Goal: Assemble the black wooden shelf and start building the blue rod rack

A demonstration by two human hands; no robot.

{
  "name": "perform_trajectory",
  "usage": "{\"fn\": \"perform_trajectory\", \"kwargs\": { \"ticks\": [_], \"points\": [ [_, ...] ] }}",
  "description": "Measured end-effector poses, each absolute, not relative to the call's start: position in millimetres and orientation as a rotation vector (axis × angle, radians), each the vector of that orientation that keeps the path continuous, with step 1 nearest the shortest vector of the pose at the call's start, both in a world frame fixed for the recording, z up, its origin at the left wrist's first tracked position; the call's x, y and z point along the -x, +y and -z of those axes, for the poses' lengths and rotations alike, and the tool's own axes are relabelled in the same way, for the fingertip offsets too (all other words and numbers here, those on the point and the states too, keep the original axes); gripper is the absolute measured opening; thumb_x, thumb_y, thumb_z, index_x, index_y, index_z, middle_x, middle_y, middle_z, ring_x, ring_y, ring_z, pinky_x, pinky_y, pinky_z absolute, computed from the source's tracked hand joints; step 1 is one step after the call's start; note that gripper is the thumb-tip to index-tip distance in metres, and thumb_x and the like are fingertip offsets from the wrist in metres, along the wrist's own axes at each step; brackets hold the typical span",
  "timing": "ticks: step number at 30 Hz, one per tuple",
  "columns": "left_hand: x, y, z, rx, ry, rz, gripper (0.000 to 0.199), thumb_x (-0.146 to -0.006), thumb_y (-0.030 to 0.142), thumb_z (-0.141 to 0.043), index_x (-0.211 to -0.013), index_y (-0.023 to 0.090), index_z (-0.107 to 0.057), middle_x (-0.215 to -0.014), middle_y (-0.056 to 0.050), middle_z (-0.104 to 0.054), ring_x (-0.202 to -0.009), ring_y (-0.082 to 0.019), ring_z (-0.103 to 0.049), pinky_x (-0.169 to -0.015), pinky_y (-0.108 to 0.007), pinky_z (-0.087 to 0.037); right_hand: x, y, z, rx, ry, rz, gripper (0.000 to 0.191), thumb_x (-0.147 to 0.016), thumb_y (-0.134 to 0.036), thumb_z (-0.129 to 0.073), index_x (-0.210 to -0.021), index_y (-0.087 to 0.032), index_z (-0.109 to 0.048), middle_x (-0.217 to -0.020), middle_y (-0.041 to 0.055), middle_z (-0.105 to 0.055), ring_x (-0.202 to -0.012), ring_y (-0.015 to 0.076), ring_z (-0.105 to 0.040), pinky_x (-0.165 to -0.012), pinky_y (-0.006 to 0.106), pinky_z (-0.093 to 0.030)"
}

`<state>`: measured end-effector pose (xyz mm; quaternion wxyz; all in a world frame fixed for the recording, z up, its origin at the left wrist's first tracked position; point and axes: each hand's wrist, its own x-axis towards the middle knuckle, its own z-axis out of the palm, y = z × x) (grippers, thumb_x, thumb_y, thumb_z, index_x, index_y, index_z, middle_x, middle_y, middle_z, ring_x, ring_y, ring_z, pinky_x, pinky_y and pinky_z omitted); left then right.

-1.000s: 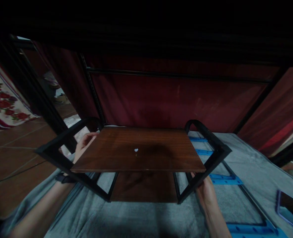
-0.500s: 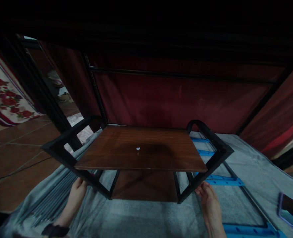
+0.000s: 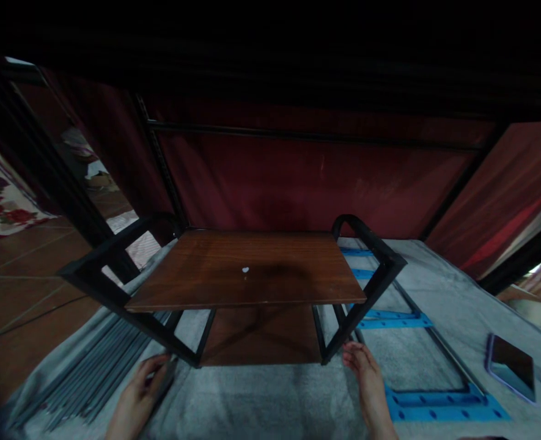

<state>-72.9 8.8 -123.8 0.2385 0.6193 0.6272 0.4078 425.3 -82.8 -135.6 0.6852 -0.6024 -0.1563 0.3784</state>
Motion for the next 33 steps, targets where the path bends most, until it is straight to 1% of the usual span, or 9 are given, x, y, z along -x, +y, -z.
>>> {"fn": "perform_trajectory", "kwargs": {
  "ticks": [4, 6, 9, 13, 17, 21, 24, 27, 33],
  "points": [
    [63.0, 3.2, 101.1, -1.717, 1.751, -1.09, 0.047, -0.076, 0.071, -0.054, -0.076, 0.025, -0.063, -0.077, -0.004, -0.07, -0.076, -0.026, -0.069, -0.069, -0.038, -0.057, -419.9, -90.2, 128.8, 1.374, -0.422, -0.847, 0.036, -0.06, -0.043, -0.08, -0.088, -0.022, -0.072, -0.088, 0.0003, -0.074, -0.075, 0.0183, -0.067, -0.07, 0.03, -0.055],
    [60.3, 3.2, 87.8, -1.711, 1.777, -1.123, 0.045, -0.079, 0.069, -0.052, -0.075, 0.025, -0.06, -0.074, -0.003, -0.069, -0.071, -0.025, -0.067, -0.067, -0.037, -0.055, -416.8, -92.9, 122.9, 1.376, -0.436, -0.831, 0.036, -0.062, -0.042, -0.081, -0.089, -0.022, -0.071, -0.084, -0.001, -0.073, -0.074, 0.0168, -0.066, -0.07, 0.028, -0.054],
    [59.2, 7.4, 67.7, -1.667, 1.748, -1.236, 0.043, -0.081, 0.064, -0.052, -0.089, 0.024, -0.062, -0.089, -0.005, -0.07, -0.079, -0.025, -0.068, -0.072, -0.037, -0.055, -412.6, -94.1, 107.4, 1.375, -0.444, -0.817, 0.034, -0.063, -0.043, -0.081, -0.087, -0.022, -0.069, -0.079, -0.0017, -0.071, -0.073, 0.0162, -0.065, -0.07, 0.027, -0.053],
    [56.9, 12.9, 29.6, -1.549, 1.649, -1.394, 0.043, -0.082, 0.058, -0.057, -0.105, 0.022, -0.062, -0.103, -0.006, -0.068, -0.087, -0.024, -0.066, -0.078, -0.036, -0.055, -412.4, -90.2, 72.2, 1.348, -0.54, -0.753, 0.035, -0.066, -0.047, -0.079, -0.088, -0.022, -0.069, -0.084, -0.0004, -0.071, -0.075, 0.0166, -0.064, -0.073, 0.028, -0.053],
    [49.5, 10.7, -22.1, -1.504, 1.502, -1.603, 0.03, -0.088, 0.05, -0.057, -0.097, 0.023, -0.066, -0.106, -0.003, -0.068, -0.096, -0.021, -0.062, -0.085, -0.033, -0.051, -418.7, -84.6, 31.2, 1.404, -0.732, -0.565, 0.032, -0.074, -0.053, -0.072, -0.083, -0.022, -0.068, -0.084, -0.0008, -0.07, -0.08, 0.0165, -0.062, -0.082, 0.029, -0.048],
    [40.6, 5.6, -62.6, -1.53, 1.4, -1.737, 0.026, -0.088, 0.045, -0.06, -0.097, 0.021, -0.068, -0.105, -0.004, -0.067, -0.097, -0.02, -0.061, -0.082, -0.031, -0.051, -425.9, -80.6, -0.9, 1.454, -0.884, -0.404, 0.032, -0.078, -0.054, -0.065, -0.083, -0.022, -0.067, -0.085, 0.0003, -0.068, -0.087, 0.0194, -0.06, -0.089, 0.034, -0.043],
    [36.5, 3.1, -78.7, -1.559, 1.415, -1.778, 0.031, -0.085, 0.042, -0.065, -0.11, 0.022, -0.065, -0.103, -0.003, -0.067, -0.089, -0.018, -0.062, -0.078, -0.031, -0.051, -429.8, -76.9, -19.4, 1.447, -0.969, -0.34, 0.029, -0.079, -0.05, -0.065, -0.089, -0.023, -0.067, -0.091, 0.0016, -0.067, -0.09, 0.0214, -0.06, -0.09, 0.038, -0.042],
    [35.2, 0.2, -91.1, -1.654, 1.443, -1.789, 0.035, -0.087, 0.041, -0.063, -0.117, 0.023, -0.062, -0.106, -0.005, -0.066, -0.087, -0.018, -0.063, -0.08, -0.032, -0.051, -430.9, -73.0, -39.0, 1.403, -0.999, -0.311, 0.028, -0.079, -0.047, -0.065, -0.095, -0.023, -0.066, -0.094, 0.002, -0.066, -0.09, 0.0213, -0.06, -0.089, 0.039, -0.042],
    [33.5, -9.2, -125.4, -1.972, 1.463, -1.843, 0.021, -0.089, 0.034, -0.059, -0.105, 0.022, -0.066, -0.118, -0.006, -0.061, -0.101, -0.02, -0.061, -0.083, -0.033, -0.053, -430.9, -71.6, -79.9, 1.371, -1.007, -0.215, 0.029, -0.081, -0.047, -0.063, -0.096, -0.023, -0.066, -0.097, 0.0026, -0.066, -0.091, 0.0197, -0.06, -0.091, 0.039, -0.043]
  ]
}}
